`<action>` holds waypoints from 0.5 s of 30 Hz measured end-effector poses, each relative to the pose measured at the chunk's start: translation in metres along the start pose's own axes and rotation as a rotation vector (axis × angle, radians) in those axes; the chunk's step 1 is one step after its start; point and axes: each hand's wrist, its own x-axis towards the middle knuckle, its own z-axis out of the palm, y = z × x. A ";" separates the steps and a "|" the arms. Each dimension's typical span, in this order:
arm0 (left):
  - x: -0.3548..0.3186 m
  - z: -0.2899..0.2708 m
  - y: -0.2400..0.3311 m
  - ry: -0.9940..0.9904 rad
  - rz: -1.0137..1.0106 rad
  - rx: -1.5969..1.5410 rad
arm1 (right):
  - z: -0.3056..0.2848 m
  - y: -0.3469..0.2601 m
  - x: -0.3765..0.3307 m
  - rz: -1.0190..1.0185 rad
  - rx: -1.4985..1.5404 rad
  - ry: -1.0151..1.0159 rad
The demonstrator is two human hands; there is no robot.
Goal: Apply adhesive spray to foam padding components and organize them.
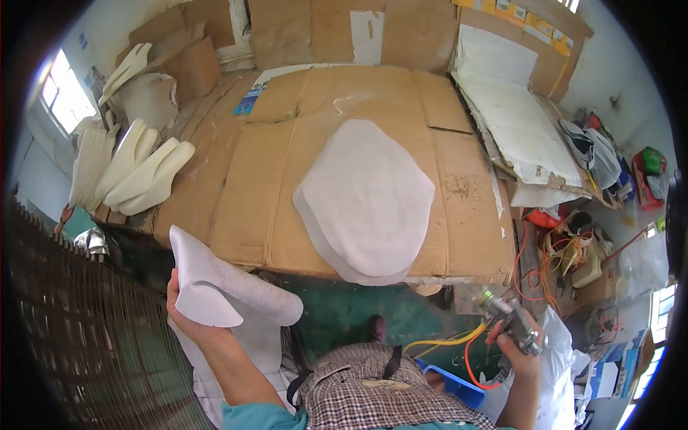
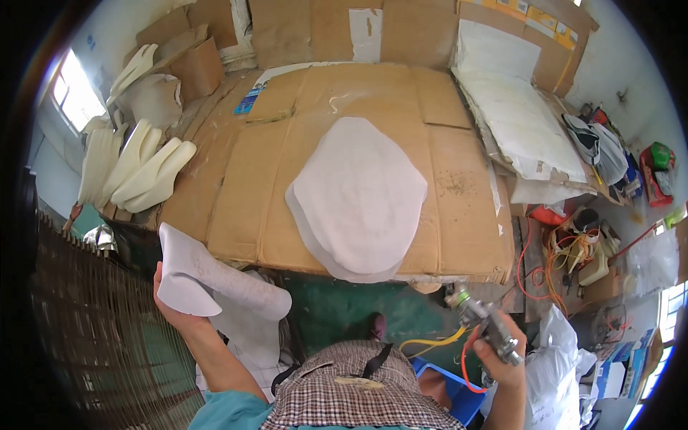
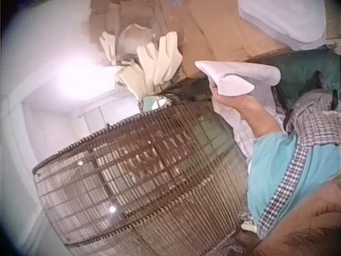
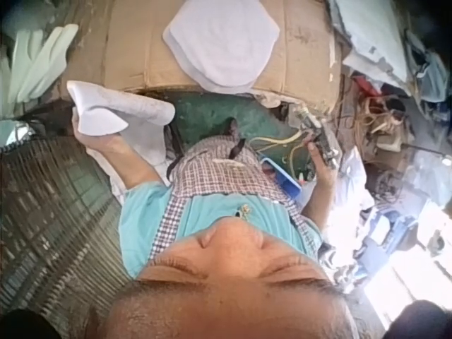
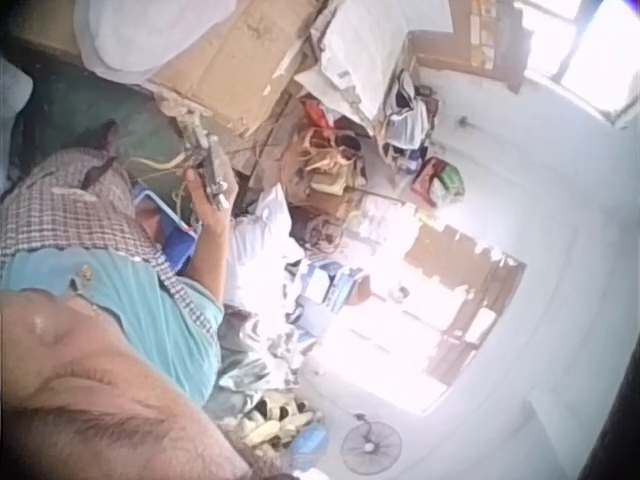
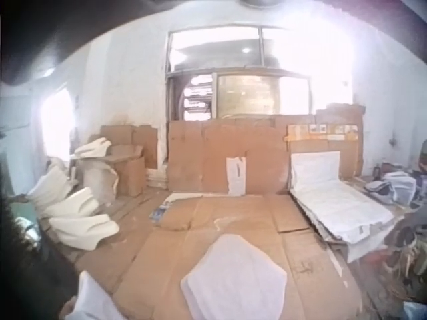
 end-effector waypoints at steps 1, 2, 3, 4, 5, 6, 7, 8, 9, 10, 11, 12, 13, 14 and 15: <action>-0.002 0.002 0.000 0.024 0.024 0.002 | 0.002 -0.001 -0.002 0.013 0.003 -0.069; -0.004 0.004 0.000 0.048 0.048 0.004 | 0.006 -0.002 -0.005 0.027 0.006 -0.138; -0.003 0.004 0.000 0.044 0.045 0.007 | 0.010 0.000 -0.003 -0.002 0.018 -0.110; -0.003 0.004 0.001 0.012 0.027 0.026 | 0.012 0.000 0.002 -0.001 0.020 -0.106; -0.002 0.003 0.001 -0.020 0.009 0.045 | 0.013 -0.001 0.008 -0.039 0.007 -0.059; -0.002 0.001 0.003 -0.018 0.010 0.048 | 0.016 0.000 0.013 -0.075 -0.006 -0.020; -0.001 -0.001 0.002 -0.026 0.005 0.032 | 0.011 0.006 0.018 -0.079 -0.010 -0.004; 0.000 -0.002 0.002 -0.033 -0.001 0.017 | 0.009 0.005 0.018 -0.077 -0.010 -0.002; 0.001 -0.002 0.002 -0.032 -0.004 0.017 | 0.008 0.005 0.017 -0.087 -0.014 0.040; 0.002 -0.002 0.001 -0.052 -0.029 0.004 | 0.007 0.003 0.017 -0.096 -0.017 0.080; 0.002 -0.002 0.001 -0.071 -0.054 -0.009 | 0.004 0.000 0.011 -0.055 -0.065 0.129; 0.004 -0.005 0.001 -0.067 -0.055 -0.010 | -0.001 0.000 0.006 -0.053 -0.068 0.128; 0.006 -0.007 0.003 -0.067 -0.088 -0.045 | -0.007 0.000 -0.001 -0.020 -0.106 0.130; 0.007 -0.010 0.004 -0.066 -0.120 -0.081 | -0.013 0.002 -0.007 0.014 -0.146 0.131; 0.007 -0.010 0.004 -0.062 -0.118 -0.083 | -0.018 0.005 -0.014 0.039 -0.123 0.103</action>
